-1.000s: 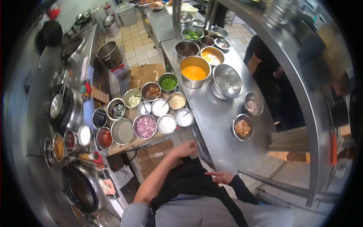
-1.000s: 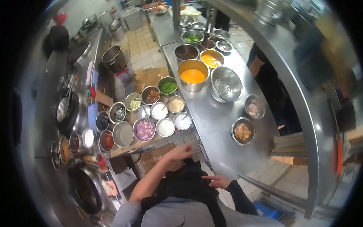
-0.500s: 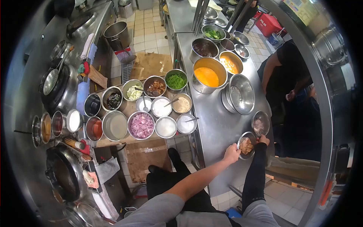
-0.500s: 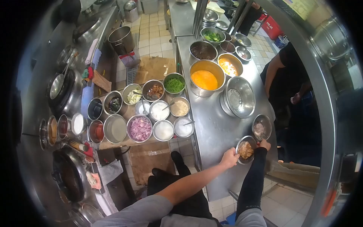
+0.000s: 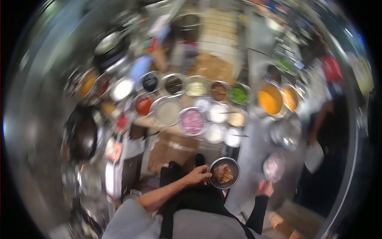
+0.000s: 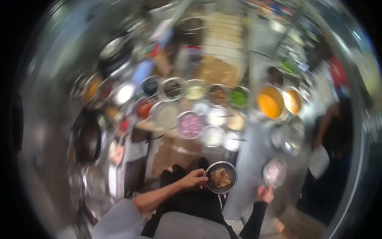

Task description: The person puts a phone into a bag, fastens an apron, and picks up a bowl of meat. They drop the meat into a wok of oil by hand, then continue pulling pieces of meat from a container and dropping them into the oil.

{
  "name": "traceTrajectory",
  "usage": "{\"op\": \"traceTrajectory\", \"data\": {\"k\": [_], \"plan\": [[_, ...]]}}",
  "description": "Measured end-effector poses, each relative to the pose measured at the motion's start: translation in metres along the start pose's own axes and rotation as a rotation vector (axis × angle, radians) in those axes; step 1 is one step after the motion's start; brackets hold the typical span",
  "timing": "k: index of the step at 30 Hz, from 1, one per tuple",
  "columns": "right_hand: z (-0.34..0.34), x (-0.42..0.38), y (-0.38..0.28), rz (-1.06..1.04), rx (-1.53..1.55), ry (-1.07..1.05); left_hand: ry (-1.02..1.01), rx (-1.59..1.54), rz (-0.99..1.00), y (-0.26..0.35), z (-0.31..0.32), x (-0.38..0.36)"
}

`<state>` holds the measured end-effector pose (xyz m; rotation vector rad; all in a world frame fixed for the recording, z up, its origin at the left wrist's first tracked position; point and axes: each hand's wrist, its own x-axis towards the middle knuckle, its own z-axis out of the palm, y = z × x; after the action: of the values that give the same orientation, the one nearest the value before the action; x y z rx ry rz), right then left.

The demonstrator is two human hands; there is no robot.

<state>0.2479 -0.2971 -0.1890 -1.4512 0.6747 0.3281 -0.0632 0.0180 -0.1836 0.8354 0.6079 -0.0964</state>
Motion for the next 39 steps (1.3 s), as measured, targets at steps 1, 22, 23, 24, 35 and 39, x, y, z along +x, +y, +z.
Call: {"op": "traceTrajectory", "data": {"k": [1, 22, 23, 24, 35, 39], "plan": [[0.001, -0.031, -0.011, 0.107, -0.188, -0.388, 0.037, -0.029, 0.028, 0.017, -0.013, -0.032], [0.327, -0.595, 0.443, 0.401, -1.924, -2.521, 1.776, -0.950, 1.322, -0.078, -0.139, -0.481], [0.300, -0.606, 0.475, 0.477, -1.964, -2.542, 1.821, -0.978, 1.344, -0.086, -0.138, -0.495], [0.268, -0.615, 0.505, 0.485, -1.995, -2.487, 1.900, -0.981, 1.306, -0.087, -0.135, -0.508], [0.230, -0.674, 0.530, 1.430, -1.853, -1.844, 2.305, -1.220, 1.332, -0.169, -0.115, -0.537], [0.294, -0.704, 0.465, -0.058, -1.609, -2.536, 2.358, -1.246, 1.339, -0.179, -0.122, -0.541]]}}
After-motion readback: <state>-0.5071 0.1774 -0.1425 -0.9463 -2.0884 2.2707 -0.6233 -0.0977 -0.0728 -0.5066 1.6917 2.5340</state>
